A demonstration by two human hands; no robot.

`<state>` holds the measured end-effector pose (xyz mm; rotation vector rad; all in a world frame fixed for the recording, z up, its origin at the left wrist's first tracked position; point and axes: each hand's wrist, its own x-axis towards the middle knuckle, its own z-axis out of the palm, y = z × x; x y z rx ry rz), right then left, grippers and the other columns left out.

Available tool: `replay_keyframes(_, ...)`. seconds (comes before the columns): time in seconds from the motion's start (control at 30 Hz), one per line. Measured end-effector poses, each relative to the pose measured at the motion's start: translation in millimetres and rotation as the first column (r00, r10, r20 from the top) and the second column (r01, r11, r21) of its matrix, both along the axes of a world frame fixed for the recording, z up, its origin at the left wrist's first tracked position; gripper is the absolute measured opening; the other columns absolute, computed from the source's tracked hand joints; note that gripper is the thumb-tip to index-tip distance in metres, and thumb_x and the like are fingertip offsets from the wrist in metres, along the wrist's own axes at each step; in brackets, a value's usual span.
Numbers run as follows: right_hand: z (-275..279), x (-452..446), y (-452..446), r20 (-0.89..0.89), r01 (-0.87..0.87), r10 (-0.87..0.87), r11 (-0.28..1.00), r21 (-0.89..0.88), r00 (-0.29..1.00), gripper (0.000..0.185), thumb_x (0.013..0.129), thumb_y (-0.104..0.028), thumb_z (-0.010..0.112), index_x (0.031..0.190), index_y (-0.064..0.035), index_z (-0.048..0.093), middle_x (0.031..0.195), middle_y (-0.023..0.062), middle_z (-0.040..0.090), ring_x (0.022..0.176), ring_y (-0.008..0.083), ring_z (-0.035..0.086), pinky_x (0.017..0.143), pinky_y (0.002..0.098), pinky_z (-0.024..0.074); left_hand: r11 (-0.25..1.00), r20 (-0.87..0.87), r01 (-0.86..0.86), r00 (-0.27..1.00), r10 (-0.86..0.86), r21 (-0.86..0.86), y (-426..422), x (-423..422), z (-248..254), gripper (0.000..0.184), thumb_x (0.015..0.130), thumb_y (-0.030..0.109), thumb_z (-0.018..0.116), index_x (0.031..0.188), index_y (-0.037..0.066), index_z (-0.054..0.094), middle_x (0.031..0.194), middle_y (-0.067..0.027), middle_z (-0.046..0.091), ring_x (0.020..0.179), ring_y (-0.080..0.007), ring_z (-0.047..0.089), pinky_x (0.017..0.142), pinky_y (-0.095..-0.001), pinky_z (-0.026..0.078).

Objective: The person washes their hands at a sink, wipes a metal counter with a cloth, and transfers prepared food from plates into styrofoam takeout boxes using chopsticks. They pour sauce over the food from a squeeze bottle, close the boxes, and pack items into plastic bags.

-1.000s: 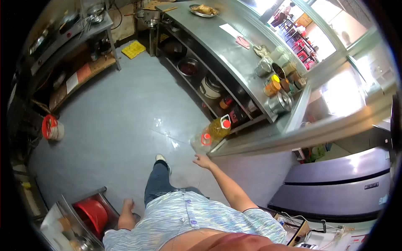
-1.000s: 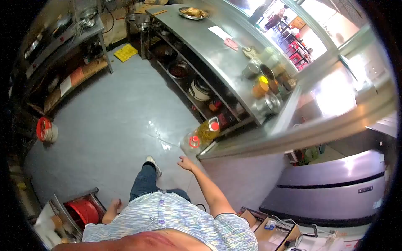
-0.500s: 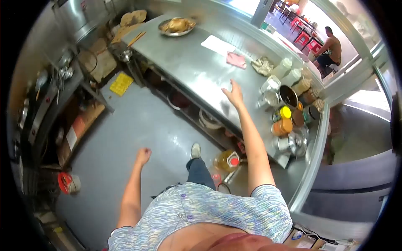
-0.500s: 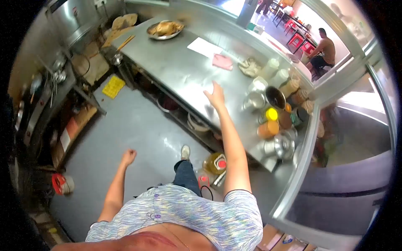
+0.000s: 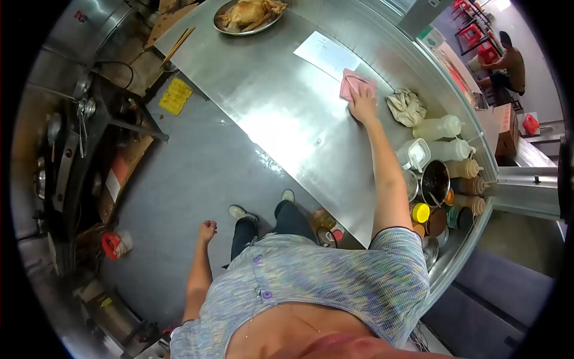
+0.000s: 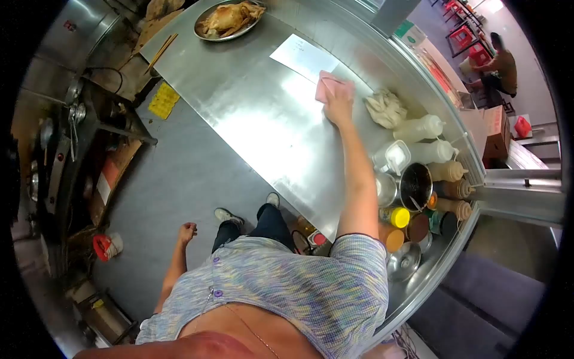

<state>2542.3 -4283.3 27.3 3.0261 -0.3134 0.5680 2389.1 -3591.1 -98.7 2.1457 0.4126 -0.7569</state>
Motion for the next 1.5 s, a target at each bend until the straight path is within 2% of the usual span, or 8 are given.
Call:
replay_keyframes(0.37, 125, 3, 94, 0.331, -0.315, -0.058, 0.194, 0.929, 0.942, 0.033, 0.087, -0.029, 0.046, 0.106, -0.0045, 0.058, 0.090, 0.0053, 0.061, 0.082, 0.0150, 0.055, 0.074, 0.0273, 0.0434, 0.961, 0.457, 0.218, 0.846, -0.274, 0.173, -99, 213, 121, 0.032, 0.084, 0.029, 0.048, 0.082, -0.002, 0.057, 0.070, -0.0115, 0.058, 0.065, -0.0169, 0.054, 0.062, -0.0304, 0.044)
replay_keyframes(0.5, 143, 2, 294, 0.644, -0.716, 0.551, -0.115, 0.688, 0.530, 0.027, 0.086, -0.018, 0.044, 0.105, -0.0053, 0.059, 0.111, 0.0123, 0.056, 0.105, 0.0276, 0.049, 0.094, 0.0342, 0.0349, 0.584, 0.669, 0.337, -0.257, -0.698, 0.739, -214, 256, 154, 0.026, 0.081, 0.022, 0.047, 0.094, 0.002, 0.060, 0.081, -0.0138, 0.063, 0.075, -0.0334, 0.059, 0.067, -0.0380, 0.047)
replay_keyframes(0.57, 134, -12, 381, 0.598, -0.802, 0.658, 0.016, 0.597, 0.458, 0.022, 0.081, -0.019, 0.049, 0.096, -0.0070, 0.061, 0.104, 0.0099, 0.058, 0.096, 0.0264, 0.053, 0.087, 0.0395, 0.0379, 0.396, 0.143, 0.755, 0.380, -0.914, 0.522, -260, 247, 197, 0.023, 0.079, 0.020, 0.048, 0.092, 0.006, 0.060, 0.087, -0.0135, 0.062, 0.081, -0.0346, 0.058, 0.066, -0.0395, 0.047)
replay_keyframes(0.83, 201, -43, 435, 0.703, -0.824, 0.679, -0.263, 0.502, 0.211, 0.020, 0.078, -0.020, 0.050, 0.091, -0.0082, 0.061, 0.095, 0.0065, 0.060, 0.093, 0.0248, 0.053, 0.084, 0.0385, 0.0383, 0.283, 0.248, 0.374, 0.140, -0.959, 0.883, -251, 252, 210, 0.015, 0.073, 0.020, 0.055, 0.077, 0.007, 0.061, 0.079, -0.0112, 0.061, 0.074, -0.0261, 0.061, 0.062, -0.0383, 0.049)
replay_keyframes(0.97, 134, 5, 387, 0.736, -0.837, 0.424, 0.114, 0.535, 0.528, 0.024, 0.085, -0.019, 0.045, 0.101, -0.0085, 0.058, 0.091, 0.0050, 0.061, 0.083, 0.0224, 0.055, 0.077, 0.0357, 0.0413, 0.279, 0.204, 0.534, 0.196, -0.959, 0.798, -231, 220, 269, 0.020, 0.077, 0.022, 0.051, 0.084, 0.005, 0.059, 0.088, -0.0133, 0.062, 0.070, -0.0294, 0.059, 0.059, -0.0366, 0.048)
replay_keyframes(1.07, 127, 4, 348, 0.194, -0.108, 0.128, -0.489, 0.865, 0.973, 0.030, 0.092, -0.028, 0.036, 0.113, -0.0099, 0.048, 0.096, 0.0033, 0.058, 0.088, 0.0142, 0.053, 0.071, 0.0322, 0.0438, 0.876, 0.273, 0.457, 0.833, -0.482, 0.152, -211, 254, 235, 0.027, 0.078, 0.024, 0.050, 0.093, 0.003, 0.057, 0.092, -0.0162, 0.061, 0.073, -0.0316, 0.060, 0.063, -0.0378, 0.047)
replay_keyframes(1.17, 107, 3, 369, 0.084, 0.036, 0.064, -0.954, 0.299, 0.994, 0.036, 0.091, -0.036, 0.036, 0.117, -0.0112, 0.044, 0.094, 0.0052, 0.056, 0.091, 0.0118, 0.053, 0.070, 0.0261, 0.0444, 0.985, 0.832, -0.076, 0.547, -0.090, 0.157, -197, 321, 193, 0.026, 0.081, 0.020, 0.048, 0.095, 0.000, 0.057, 0.083, -0.0141, 0.061, 0.066, -0.0282, 0.059, 0.061, -0.0353, 0.047)
replay_keyframes(1.5, 176, -96, 419, 0.303, 0.448, 0.448, -0.891, 0.072, 0.841, 0.035, 0.090, -0.036, 0.042, 0.114, -0.0112, 0.044, 0.094, 0.0033, 0.056, 0.090, 0.0111, 0.051, 0.078, 0.0275, 0.0428, 0.144, -0.011, -0.227, 0.567, 0.824, -0.963, -181, 401, 319, 0.011, 0.083, 0.020, 0.049, 0.078, 0.011, 0.052, 0.065, 0.0020, 0.051, 0.061, -0.0113, 0.051, 0.056, -0.0253, 0.041)
